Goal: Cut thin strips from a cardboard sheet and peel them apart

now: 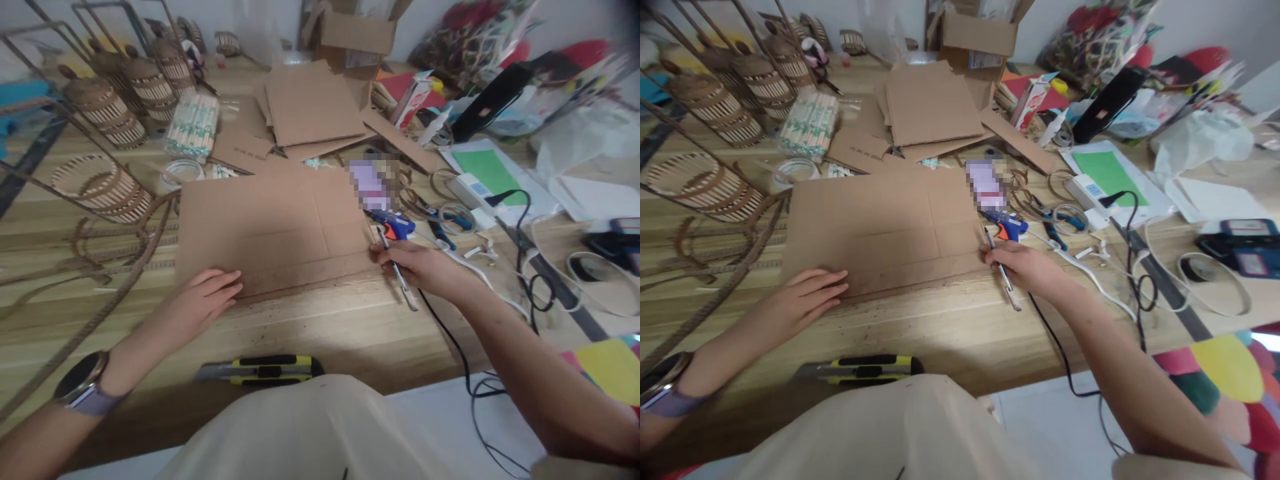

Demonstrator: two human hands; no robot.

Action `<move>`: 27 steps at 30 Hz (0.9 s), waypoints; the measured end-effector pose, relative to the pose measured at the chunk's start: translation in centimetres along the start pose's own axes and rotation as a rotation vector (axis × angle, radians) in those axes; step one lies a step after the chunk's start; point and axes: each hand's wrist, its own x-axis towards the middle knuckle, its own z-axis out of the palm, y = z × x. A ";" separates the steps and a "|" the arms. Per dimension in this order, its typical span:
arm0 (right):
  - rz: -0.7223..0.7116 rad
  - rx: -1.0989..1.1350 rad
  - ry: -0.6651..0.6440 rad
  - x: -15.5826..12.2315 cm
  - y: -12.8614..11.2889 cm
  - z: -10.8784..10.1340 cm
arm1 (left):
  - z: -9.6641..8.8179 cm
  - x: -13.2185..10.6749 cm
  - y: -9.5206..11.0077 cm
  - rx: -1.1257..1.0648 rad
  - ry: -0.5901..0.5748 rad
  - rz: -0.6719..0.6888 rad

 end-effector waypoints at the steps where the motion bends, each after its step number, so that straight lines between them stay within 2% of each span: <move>1: -0.009 -0.021 -0.006 0.0 0.0 0.0 | 0.0 0.0 0.1 0.003 -0.008 -0.001; 11: -0.051 -0.203 -0.062 -0.1 -0.1 -0.5 | 0.4 0.2 0.2 -0.027 -0.033 -0.032; 19: 0.010 -0.137 -0.068 -0.1 -0.1 -0.5 | 0.7 0.3 0.0 -0.025 0.030 0.017; 23: 0.031 -0.101 -0.079 -0.1 0.0 -0.6 | 0.8 0.3 -0.2 -0.076 0.004 -0.025; 27: 0.020 -0.101 -0.066 -0.1 0.0 -0.6 | 0.7 0.4 -0.2 -0.049 -0.009 -0.001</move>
